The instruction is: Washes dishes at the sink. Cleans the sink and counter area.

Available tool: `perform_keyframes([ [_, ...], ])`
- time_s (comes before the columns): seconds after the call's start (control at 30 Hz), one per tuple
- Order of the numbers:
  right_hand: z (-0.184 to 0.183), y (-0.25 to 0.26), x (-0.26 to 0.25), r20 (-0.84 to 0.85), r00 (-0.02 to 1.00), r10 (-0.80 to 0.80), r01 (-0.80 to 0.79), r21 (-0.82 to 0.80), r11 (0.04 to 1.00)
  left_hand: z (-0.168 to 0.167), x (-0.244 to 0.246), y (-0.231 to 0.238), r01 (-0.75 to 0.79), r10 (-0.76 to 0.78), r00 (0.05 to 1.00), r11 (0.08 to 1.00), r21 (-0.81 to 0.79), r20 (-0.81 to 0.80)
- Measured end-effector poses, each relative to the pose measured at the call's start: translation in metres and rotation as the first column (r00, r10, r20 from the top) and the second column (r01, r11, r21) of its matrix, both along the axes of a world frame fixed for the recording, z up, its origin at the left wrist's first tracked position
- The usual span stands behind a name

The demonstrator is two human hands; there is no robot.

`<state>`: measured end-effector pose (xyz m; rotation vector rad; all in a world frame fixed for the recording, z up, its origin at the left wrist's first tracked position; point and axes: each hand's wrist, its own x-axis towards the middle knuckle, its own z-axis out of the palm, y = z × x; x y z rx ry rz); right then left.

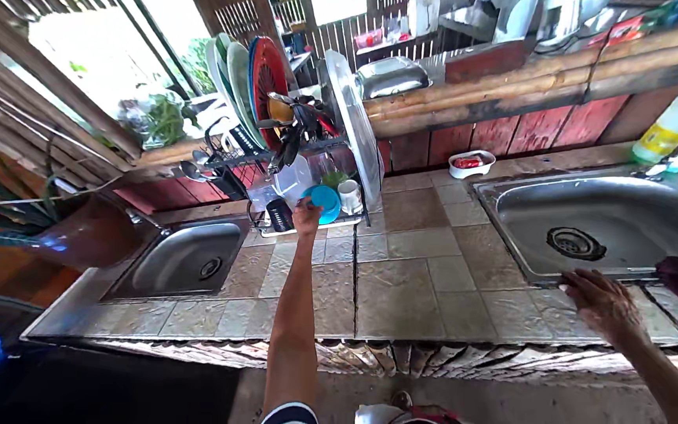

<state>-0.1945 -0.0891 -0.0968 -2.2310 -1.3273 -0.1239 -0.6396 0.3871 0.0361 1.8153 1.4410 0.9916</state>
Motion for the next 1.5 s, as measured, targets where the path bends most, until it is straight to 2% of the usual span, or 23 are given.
perform_keyframes([
  [0.13, 0.002, 0.0, -0.001, 0.001, 1.0, -0.004, 0.004, 0.02, 1.0, 0.0, -0.003, -0.003, -0.012, 0.025, 0.993, 0.993, 0.117, -0.116],
  [0.2, 0.003, 0.0, -0.001, -0.006, 1.0, -0.005, 0.005, 0.032, 0.999, 0.004, -0.003, -0.007, 0.001, 0.011, 0.995, 0.993, 0.122, -0.1],
  [0.37, 0.006, -0.001, -0.001, -0.013, 1.0, -0.022, 0.022, 0.046, 0.999, -0.011, -0.005, -0.004, 0.001, -0.03, 0.99, 0.979, 0.203, 0.138],
  [0.47, 0.011, -0.001, -0.006, -0.027, 0.999, -0.028, 0.029, 0.043, 0.999, -0.018, -0.015, -0.013, -0.106, 0.038, 0.966, 0.961, 0.257, 0.255],
  [0.5, 0.013, -0.001, -0.007, -0.03, 0.999, -0.029, 0.03, 0.041, 0.999, -0.02, -0.025, -0.022, -0.169, 0.124, 0.975, 0.952, 0.255, 0.184],
  [0.57, 0.018, -0.002, -0.01, -0.046, 0.998, -0.042, 0.043, 0.028, 0.999, -0.033, -0.053, -0.042, -0.273, 0.304, 0.938, 0.944, 0.186, -0.165],
  [0.63, 0.024, -0.003, -0.014, -0.064, 0.996, -0.061, 0.062, 0.007, 0.998, -0.064, -0.08, -0.057, -0.306, 0.295, 0.86, 0.951, 0.043, -0.417],
  [0.7, 0.027, -0.003, -0.015, -0.078, 0.995, -0.066, 0.065, -0.023, 0.998, -0.097, -0.085, -0.076, -0.309, 0.244, 0.834, 0.95, -0.053, -0.494],
  [0.73, 0.029, -0.003, -0.014, -0.088, 0.994, -0.063, 0.06, -0.038, 0.997, -0.103, -0.072, -0.088, -0.312, 0.236, 0.827, 0.948, -0.067, -0.51],
  [0.83, 0.037, -0.004, -0.01, -0.118, 0.991, -0.06, 0.047, -0.112, 0.993, -0.087, 0.028, -0.136, -0.193, 0.134, 0.861, 0.979, -0.071, -0.49],
  [0.93, 0.048, -0.004, -0.006, -0.201, 0.979, -0.036, 0.004, -0.159, 0.987, -0.074, 0.171, -0.195, 0.086, -0.081, 0.89, 0.996, -0.008, -0.448],
  [0.97, 0.052, -0.006, -0.005, -0.246, 0.969, -0.02, -0.015, -0.139, 0.99, -0.075, 0.221, -0.215, 0.212, -0.182, 0.864, 0.977, 0.011, -0.469],
  [1.03, 0.061, -0.013, -0.001, -0.358, 0.934, 0.021, -0.042, -0.05, 0.998, -0.081, 0.317, -0.254, 0.498, -0.438, 0.738, 0.867, -0.024, -0.513],
  [1.1, 0.07, -0.028, 0.008, -0.488, 0.87, 0.075, -0.033, 0.094, 0.995, -0.082, 0.403, -0.295, 0.68, -0.629, 0.643, 0.731, -0.05, -0.437],
  [1.13, 0.076, -0.039, 0.015, -0.536, 0.837, 0.112, -0.033, 0.155, 0.987, -0.079, 0.44, -0.313, 0.725, -0.688, 0.621, 0.686, -0.059, -0.376],
  [1.2, 0.091, -0.067, 0.034, -0.553, 0.818, 0.161, -0.049, 0.212, 0.976, -0.061, 0.496, -0.35, 0.756, -0.723, 0.608, 0.653, -0.037, -0.328],
  [1.3, 0.101, -0.109, 0.073, -0.376, 0.913, 0.156, -0.047, 0.283, 0.958, -0.038, 0.548, -0.389, 0.779, -0.704, 0.591, 0.625, 0.051, -0.393],
  [1.4, 0.096, -0.15, 0.13, -0.181, 0.983, 0.026, 0.039, 0.347, 0.937, -0.02, 0.6, -0.423, 0.819, -0.705, 0.554, 0.558, 0.136, -0.443],
  [1.5, 0.075, -0.193, 0.191, -0.17, 0.98, -0.106, 0.158, 0.332, 0.93, -0.022, 0.654, -0.447, 0.878, -0.734, 0.479, 0.407, 0.253, -0.48],
])
